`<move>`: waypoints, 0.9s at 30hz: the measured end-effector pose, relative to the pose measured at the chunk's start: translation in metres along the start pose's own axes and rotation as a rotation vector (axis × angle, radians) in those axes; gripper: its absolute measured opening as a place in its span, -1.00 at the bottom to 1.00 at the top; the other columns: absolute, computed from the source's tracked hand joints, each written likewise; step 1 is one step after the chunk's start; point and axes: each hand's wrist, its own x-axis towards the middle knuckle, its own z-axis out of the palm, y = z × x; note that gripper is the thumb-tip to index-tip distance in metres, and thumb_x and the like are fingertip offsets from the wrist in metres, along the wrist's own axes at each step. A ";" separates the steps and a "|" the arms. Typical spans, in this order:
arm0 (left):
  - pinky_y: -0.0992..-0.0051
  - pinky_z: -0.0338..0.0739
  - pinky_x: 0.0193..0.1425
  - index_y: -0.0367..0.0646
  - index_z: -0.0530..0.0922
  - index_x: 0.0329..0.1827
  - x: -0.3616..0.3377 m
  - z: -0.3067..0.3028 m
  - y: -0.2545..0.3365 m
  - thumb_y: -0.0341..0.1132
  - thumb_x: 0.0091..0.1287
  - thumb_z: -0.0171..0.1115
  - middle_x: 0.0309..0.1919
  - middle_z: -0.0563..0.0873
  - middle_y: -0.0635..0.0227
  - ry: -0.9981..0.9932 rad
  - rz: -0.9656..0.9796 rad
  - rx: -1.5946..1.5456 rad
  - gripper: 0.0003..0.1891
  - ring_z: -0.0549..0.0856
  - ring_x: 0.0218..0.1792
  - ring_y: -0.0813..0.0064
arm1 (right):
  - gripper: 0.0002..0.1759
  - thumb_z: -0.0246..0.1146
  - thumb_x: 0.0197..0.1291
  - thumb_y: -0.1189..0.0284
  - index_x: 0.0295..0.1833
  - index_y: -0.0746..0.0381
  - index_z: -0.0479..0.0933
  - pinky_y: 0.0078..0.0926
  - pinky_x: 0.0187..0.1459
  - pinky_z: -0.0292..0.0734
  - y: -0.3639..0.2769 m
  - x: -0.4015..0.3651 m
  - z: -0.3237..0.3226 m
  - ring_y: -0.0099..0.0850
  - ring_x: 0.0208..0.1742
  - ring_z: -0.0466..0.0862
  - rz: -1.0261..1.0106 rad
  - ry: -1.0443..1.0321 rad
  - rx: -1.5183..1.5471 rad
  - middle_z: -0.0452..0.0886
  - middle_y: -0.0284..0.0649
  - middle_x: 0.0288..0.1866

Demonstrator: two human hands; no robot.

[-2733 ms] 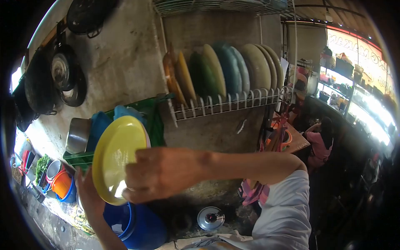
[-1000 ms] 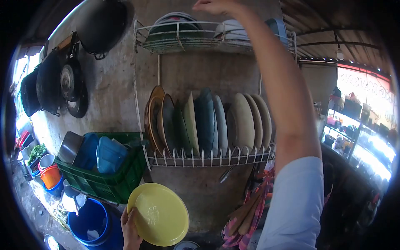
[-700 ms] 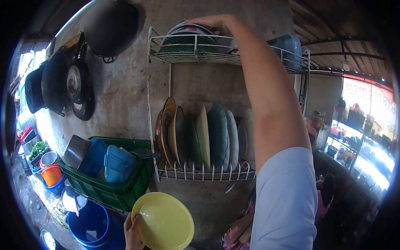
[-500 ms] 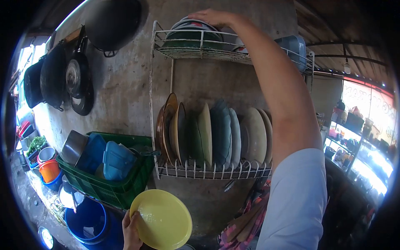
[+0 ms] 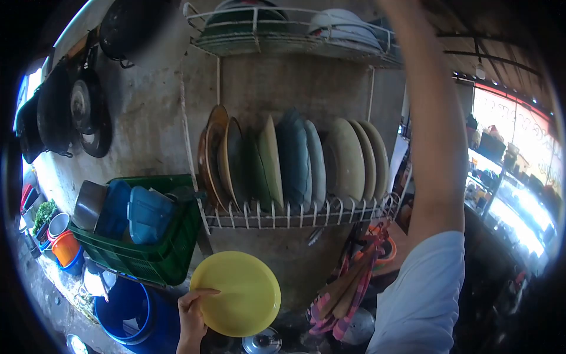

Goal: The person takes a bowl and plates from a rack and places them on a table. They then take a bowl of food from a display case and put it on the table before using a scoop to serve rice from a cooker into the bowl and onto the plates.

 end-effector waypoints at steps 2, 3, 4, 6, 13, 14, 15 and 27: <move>0.63 0.49 -0.07 -0.34 0.64 -0.08 0.002 0.006 0.007 -0.57 0.39 -0.09 -0.23 0.71 0.28 -0.040 -0.059 0.061 -0.72 0.66 -0.20 0.59 | -0.58 0.18 0.28 0.25 0.11 0.34 0.50 -0.35 -0.05 0.50 -0.014 -0.016 -0.051 -0.11 -0.06 0.65 0.146 0.113 -0.208 0.65 0.02 -0.10; 0.62 0.49 -0.05 -0.34 0.64 -0.07 0.004 0.012 0.011 -0.53 0.40 -0.11 -0.22 0.71 0.27 -0.042 -0.075 0.055 -0.71 0.66 -0.19 0.57 | -0.55 0.16 0.29 0.20 0.13 0.30 0.50 -0.37 0.01 0.48 -0.038 -0.032 -0.086 -0.17 -0.02 0.64 0.307 0.026 -0.331 0.64 0.00 -0.07; 0.60 0.49 -0.03 -0.34 0.64 -0.06 0.005 0.022 0.014 -0.50 0.42 -0.13 -0.20 0.71 0.26 -0.044 -0.093 0.051 -0.70 0.66 -0.18 0.55 | -0.53 0.14 0.31 0.14 0.15 0.26 0.51 -0.38 0.07 0.45 -0.061 -0.049 -0.121 -0.23 0.03 0.62 0.457 -0.088 -0.464 0.62 -0.02 -0.04; 0.55 0.47 0.03 -0.34 0.62 -0.02 0.004 0.036 0.018 -0.37 0.45 -0.15 -0.16 0.69 0.23 -0.094 -0.032 0.125 -0.66 0.65 -0.13 0.51 | -0.56 0.09 0.35 0.09 0.15 0.15 0.54 -0.39 0.10 0.43 -0.091 -0.085 -0.182 -0.29 0.04 0.60 0.762 -0.548 -0.479 0.60 -0.04 -0.03; 0.33 0.36 0.25 -0.34 0.43 0.22 -0.009 0.047 -0.027 0.30 0.38 -0.16 0.03 0.61 0.18 -0.258 -0.199 -0.243 -0.22 0.56 0.09 0.36 | -0.55 0.13 0.35 0.15 -0.18 0.40 0.58 -0.31 -0.53 0.48 -0.201 -0.243 -0.240 -0.27 -0.62 0.62 1.184 -1.558 0.709 0.60 -0.05 -0.59; 0.37 0.37 0.23 -0.38 0.42 0.23 -0.016 0.055 -0.026 0.27 0.38 -0.10 0.03 0.61 0.17 -0.211 -0.235 -0.233 -0.23 0.56 0.08 0.38 | -0.56 0.12 0.35 0.17 -0.17 0.41 0.57 -0.29 -0.47 0.50 -0.212 -0.244 -0.240 -0.23 -0.56 0.65 1.232 -1.701 0.666 0.62 -0.01 -0.55; 0.40 0.38 0.21 -0.41 0.41 0.24 -0.023 0.058 -0.022 0.25 0.38 -0.05 0.04 0.60 0.16 -0.163 -0.274 -0.221 -0.23 0.57 0.06 0.40 | -0.57 0.11 0.35 0.18 -0.17 0.42 0.56 -0.26 -0.41 0.52 -0.223 -0.246 -0.240 -0.19 -0.50 0.68 1.282 -1.846 0.619 0.63 0.03 -0.50; 0.31 0.61 -0.17 -0.37 0.42 -0.01 -0.047 0.018 -0.043 -0.19 0.20 0.41 -0.22 0.64 0.13 0.041 -0.725 -0.097 -0.51 0.69 -0.22 0.33 | -0.80 0.23 0.19 0.46 -0.07 0.27 0.53 -0.24 -0.02 0.48 -0.171 -0.243 -0.176 -0.06 -0.04 0.61 0.713 -0.601 0.165 0.59 -0.02 -0.17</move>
